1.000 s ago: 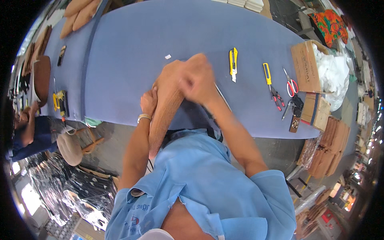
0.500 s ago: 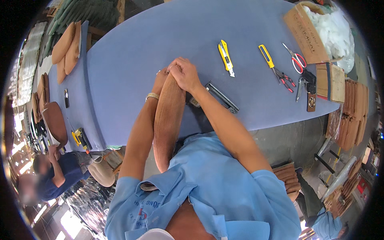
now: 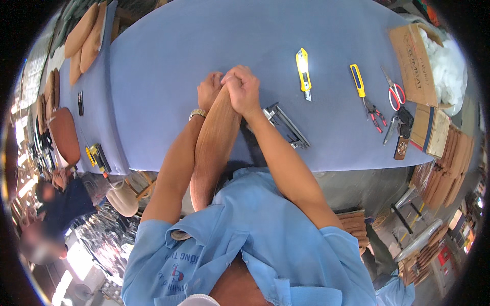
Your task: The person inserts white foam into brown fabric cushion covers, folds the edges, and secures them with a staple gun. They repeat this process for multiple cushions, stacking finished units on a nearby pallet.
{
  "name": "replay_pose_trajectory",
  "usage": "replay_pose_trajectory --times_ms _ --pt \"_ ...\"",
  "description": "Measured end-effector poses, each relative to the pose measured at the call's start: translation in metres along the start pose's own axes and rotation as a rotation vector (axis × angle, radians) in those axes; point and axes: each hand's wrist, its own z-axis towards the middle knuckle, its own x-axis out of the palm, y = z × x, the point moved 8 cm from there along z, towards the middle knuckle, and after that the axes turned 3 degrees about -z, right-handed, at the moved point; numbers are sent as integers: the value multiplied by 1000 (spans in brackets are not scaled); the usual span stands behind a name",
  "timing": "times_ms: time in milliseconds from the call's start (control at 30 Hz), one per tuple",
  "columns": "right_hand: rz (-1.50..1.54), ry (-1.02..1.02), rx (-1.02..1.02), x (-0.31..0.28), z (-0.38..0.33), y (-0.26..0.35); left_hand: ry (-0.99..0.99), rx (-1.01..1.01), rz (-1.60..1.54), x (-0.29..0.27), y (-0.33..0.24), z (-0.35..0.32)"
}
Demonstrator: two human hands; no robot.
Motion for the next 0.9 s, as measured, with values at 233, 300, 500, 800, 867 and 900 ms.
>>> replay_pose_trajectory --times_ms 233,300,500,800,867,900 --pt "96 80 121 -16 3 -12 -168 -18 -69 -57 28 -106" --pt "115 70 98 -21 7 -19 -259 -101 -159 -82 71 -177" --pt "202 -10 144 -2 12 -19 -410 -683 -757 -63 204 -390" --pt "197 4 362 8 32 1 -768 -262 -1348 -107 111 -378" --pt "196 -5 362 7 43 13 -734 -189 -1218 -171 47 -380" --pt "128 59 232 10 48 30 -771 -158 -1063 -203 12 -381"
